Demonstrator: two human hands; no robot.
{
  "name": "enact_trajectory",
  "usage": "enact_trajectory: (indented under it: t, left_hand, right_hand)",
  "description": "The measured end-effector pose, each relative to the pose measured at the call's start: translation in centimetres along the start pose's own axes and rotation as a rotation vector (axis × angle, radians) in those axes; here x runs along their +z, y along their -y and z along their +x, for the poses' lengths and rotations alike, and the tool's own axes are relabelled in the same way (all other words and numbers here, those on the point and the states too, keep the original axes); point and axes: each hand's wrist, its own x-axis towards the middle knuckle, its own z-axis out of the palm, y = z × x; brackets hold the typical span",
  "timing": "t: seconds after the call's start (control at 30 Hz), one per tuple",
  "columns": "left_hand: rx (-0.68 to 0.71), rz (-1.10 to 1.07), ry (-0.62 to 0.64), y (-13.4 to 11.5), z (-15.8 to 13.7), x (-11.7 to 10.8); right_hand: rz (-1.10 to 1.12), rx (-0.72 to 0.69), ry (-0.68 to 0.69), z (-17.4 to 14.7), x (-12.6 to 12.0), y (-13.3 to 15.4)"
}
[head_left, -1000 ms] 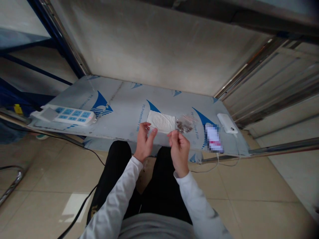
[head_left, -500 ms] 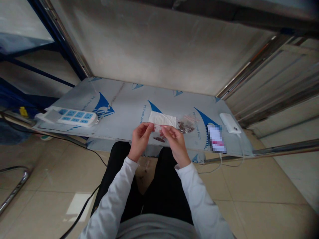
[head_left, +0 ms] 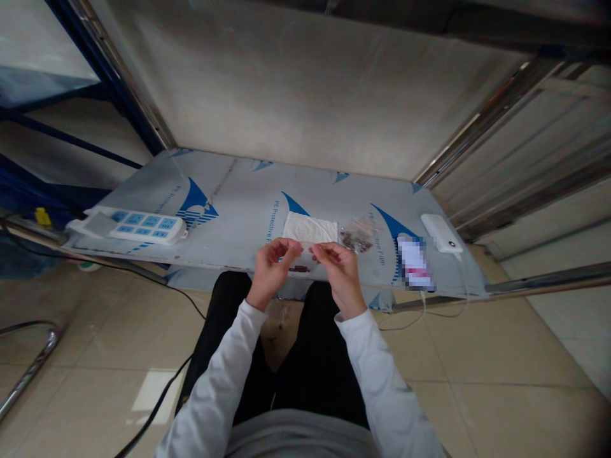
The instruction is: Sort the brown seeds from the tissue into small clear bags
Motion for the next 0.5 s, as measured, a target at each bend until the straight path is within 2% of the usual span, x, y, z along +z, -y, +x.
enact_trajectory:
  t: [0.1, 0.27, 0.37, 0.5]
  left_hand:
    - [-0.018, -0.003, 0.064, 0.14, 0.12, -0.07]
    - [0.038, 0.08, 0.019, 0.43, 0.07, -0.29]
    - [-0.039, 0.005, 0.041, 0.06, -0.19, -0.06]
    - [-0.118, -0.046, 0.126, -0.38, -0.36, 0.25]
  right_hand:
    - [0.012, 0.011, 0.046, -0.11, -0.09, 0.01]
    - [0.035, 0.091, 0.096, -0.58, -0.37, 0.02]
    - [-0.03, 0.027, 0.058, -0.65, -0.69, -0.04]
    - [-0.163, -0.067, 0.125, -0.89, -0.94, 0.03]
